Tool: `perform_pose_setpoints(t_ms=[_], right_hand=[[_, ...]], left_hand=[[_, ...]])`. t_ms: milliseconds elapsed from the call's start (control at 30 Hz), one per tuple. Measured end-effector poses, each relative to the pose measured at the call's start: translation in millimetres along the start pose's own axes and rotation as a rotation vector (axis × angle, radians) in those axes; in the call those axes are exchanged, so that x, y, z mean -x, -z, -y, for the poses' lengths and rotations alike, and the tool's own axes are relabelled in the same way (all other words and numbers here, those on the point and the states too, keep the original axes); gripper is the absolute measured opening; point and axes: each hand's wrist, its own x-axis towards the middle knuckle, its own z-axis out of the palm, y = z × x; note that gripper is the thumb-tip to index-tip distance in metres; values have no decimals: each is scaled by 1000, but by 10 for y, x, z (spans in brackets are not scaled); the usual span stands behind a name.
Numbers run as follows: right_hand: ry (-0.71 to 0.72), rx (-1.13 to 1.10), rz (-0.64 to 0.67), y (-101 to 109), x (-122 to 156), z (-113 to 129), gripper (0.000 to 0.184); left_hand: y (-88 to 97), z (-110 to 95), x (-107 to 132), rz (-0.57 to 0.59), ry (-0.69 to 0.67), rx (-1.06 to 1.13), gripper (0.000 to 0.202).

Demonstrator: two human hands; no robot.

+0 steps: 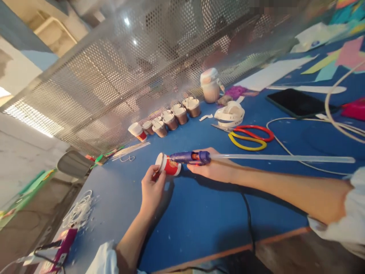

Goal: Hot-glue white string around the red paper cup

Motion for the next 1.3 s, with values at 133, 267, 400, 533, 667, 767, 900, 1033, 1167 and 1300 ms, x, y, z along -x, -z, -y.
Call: perform_pose_setpoints(t_ms=[133,267,400,533,667,767,900,1033,1167,1300], right_hand=[[-4,25,-4,-22,-2,-26,19],[-14,63,31,-37,-8,-50,19],[-31,63,45,-57,-7,-46,19],[-68,53,41,-66,12,-12,19],[-69,74,14,-59,36,14,23],[-76,62,4,-66,51,16,25],[-48,85,14,-96,73,10,25],[-53,99,-5,-89,75,7,24],[-99,97,-51,-52,73,31,28],[-81,121,-27,-56,100,67,28]], left_hand=[[-16,-1,12,10,32,10,14],[-24,16,0,27,21,41,14],[-17,12,2,38,5,30,14],[-28,32,11,60,6,26,14],[-49,70,7,57,-9,53,10],[-60,80,2,60,-32,72,9],[-72,101,-1,101,-26,102,13],[-82,143,-3,97,-65,93,11],[-76,138,4,97,-93,86,10],[-74,108,10,89,-89,136,9]])
